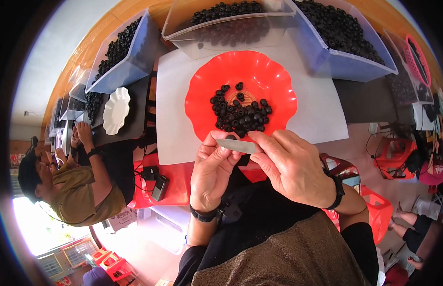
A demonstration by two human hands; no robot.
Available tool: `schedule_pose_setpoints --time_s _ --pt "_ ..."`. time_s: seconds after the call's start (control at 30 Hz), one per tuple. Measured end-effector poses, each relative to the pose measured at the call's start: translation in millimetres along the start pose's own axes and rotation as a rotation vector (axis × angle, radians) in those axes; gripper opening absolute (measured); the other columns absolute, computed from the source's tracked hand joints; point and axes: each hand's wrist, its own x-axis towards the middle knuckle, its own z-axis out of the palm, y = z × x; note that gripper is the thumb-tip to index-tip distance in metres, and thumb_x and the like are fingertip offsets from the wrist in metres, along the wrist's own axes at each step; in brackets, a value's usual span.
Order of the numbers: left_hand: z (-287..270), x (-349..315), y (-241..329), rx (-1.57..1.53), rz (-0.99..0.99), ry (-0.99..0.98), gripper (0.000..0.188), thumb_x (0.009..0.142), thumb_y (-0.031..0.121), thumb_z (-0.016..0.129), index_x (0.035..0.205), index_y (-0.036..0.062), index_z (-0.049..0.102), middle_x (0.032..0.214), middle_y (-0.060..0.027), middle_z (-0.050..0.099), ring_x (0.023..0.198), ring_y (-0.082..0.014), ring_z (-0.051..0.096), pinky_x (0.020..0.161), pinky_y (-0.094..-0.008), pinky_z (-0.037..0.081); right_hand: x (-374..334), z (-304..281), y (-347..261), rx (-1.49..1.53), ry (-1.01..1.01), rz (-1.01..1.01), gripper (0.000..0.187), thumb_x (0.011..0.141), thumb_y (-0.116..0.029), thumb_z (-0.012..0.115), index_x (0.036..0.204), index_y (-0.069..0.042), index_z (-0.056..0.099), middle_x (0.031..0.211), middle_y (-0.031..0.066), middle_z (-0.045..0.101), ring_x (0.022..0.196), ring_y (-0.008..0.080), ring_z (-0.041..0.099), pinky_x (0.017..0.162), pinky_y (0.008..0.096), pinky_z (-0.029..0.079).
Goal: Manually pitting or prepping small dark fruits using a small knife.
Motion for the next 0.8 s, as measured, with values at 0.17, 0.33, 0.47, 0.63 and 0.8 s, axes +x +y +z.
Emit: schedule_pose_setpoints --time_s 0.17,0.33,0.47,0.63,0.8 --pt "-7.3 0.8 -0.5 -0.026 -0.013 -0.052 0.023 0.086 0.001 0.064 0.108 0.0012 0.056 0.108 -0.0145 0.059 0.093 -0.0193 0.063 0.083 -0.0285 0.054 -0.7 1.4 0.1 0.001 0.008 -0.004 0.031 0.082 -0.018 0.07 0.105 0.0 0.06 0.069 0.0054 0.049 0.06 0.0209 0.053 0.049 0.0328 0.043" --pt "-6.3 0.5 -0.7 -0.015 -0.01 -0.019 0.021 0.086 -0.001 0.063 0.106 0.0007 0.056 0.107 -0.0153 0.059 0.091 -0.0196 0.063 0.082 -0.028 0.055 -1.2 2.7 1.0 0.026 0.014 0.014 0.03 0.083 -0.019 0.07 0.104 -0.001 0.061 0.069 0.0054 0.05 0.06 0.0209 0.054 0.049 0.0331 0.044" --pt "-2.6 0.8 -0.9 0.047 0.018 -0.038 0.017 0.087 -0.001 0.061 0.104 0.0017 0.059 0.102 -0.0138 0.062 0.087 -0.0187 0.062 0.079 -0.0284 0.053 0.4 0.2 -0.1 0.059 -0.018 0.034 0.027 0.084 -0.02 0.068 0.104 -0.002 0.062 0.069 0.0052 0.052 0.061 0.0215 0.056 0.048 0.0333 0.045" --pt "0.8 0.0 -0.8 0.117 0.04 -0.044 0.013 0.089 0.0 0.061 0.101 0.0026 0.061 0.097 -0.0122 0.064 0.082 -0.0177 0.061 0.076 -0.028 0.051 0.5 2.7 2.3 0.1 -0.001 0.025 0.025 0.084 -0.019 0.068 0.103 -0.003 0.063 0.07 0.0046 0.053 0.06 0.0216 0.056 0.048 0.0333 0.045" --pt "2.3 -1.7 -1.2 0.177 0.089 -0.004 0.013 0.088 0.001 0.062 0.101 0.0028 0.061 0.098 -0.0121 0.065 0.08 -0.0175 0.062 0.076 -0.0292 0.052 0.2 2.9 3.0 0.102 -0.021 0.049 0.024 0.085 -0.019 0.068 0.102 -0.004 0.063 0.07 0.0044 0.052 0.06 0.0213 0.056 0.048 0.0336 0.044"
